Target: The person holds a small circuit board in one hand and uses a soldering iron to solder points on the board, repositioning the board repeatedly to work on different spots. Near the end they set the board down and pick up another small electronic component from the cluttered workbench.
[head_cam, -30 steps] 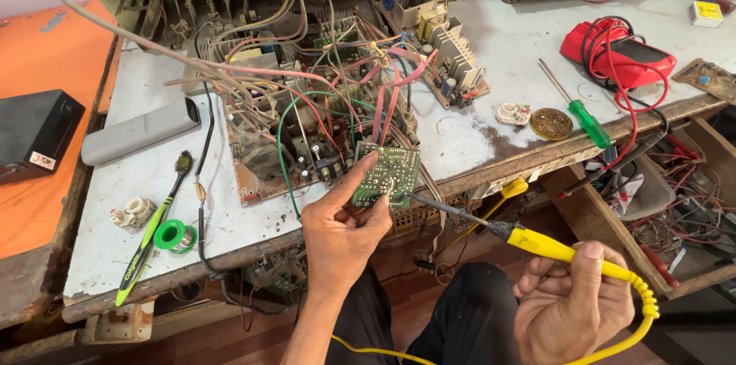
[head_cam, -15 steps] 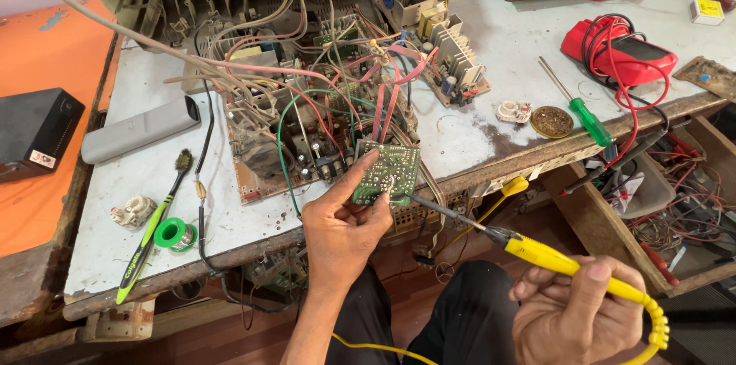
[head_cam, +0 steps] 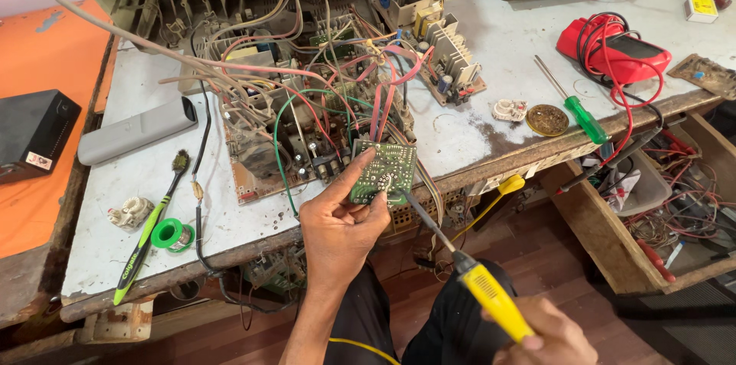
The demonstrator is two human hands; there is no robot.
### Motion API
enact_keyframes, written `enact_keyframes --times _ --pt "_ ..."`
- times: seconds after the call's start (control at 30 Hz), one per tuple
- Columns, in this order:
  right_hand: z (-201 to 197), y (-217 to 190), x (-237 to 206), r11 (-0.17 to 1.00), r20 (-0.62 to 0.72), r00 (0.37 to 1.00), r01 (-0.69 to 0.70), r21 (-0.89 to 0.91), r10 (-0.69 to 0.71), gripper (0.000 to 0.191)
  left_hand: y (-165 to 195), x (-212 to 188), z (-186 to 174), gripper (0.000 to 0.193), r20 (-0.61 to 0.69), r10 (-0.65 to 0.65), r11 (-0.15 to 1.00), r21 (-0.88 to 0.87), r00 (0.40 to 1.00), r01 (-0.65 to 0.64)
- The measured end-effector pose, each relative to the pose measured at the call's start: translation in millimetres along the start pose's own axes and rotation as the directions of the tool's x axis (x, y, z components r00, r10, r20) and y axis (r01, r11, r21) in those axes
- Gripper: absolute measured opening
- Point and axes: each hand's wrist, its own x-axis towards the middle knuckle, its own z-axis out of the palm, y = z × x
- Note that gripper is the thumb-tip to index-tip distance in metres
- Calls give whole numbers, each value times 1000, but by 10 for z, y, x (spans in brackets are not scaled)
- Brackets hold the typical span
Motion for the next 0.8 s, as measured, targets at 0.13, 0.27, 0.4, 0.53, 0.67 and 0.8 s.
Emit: enact_keyframes --times 0.13,0.27,0.4,0.53,0.67,0.8 --pt "61 -42 -15 839 69 966 251 -483 -250 19 8 -3 -12 58 -1 -10 1000 7 1000 10" --pt "-10 -166 52 882 143 984 157 -444 -104 21 17 -7 -33 59 3 -5 1000 7 1000 5" --pt "-100 -178 37 945 230 967 170 -280 -106 9 22 -13 -52 58 10 15 1000 4 1000 -15" --pt "-92 -18 -3 969 231 949 237 -64 -216 36 23 -19 -77 58 11 9 1000 -10 1000 -9" --pt "-139 2 -60 973 240 952 213 -83 -188 36 24 -21 -80 58 16 12 1000 -24 1000 -12" --pt "-234 -87 -164 940 231 953 -116 -322 197 18 30 -21 -74 58 9 8 1000 -7 1000 -8"
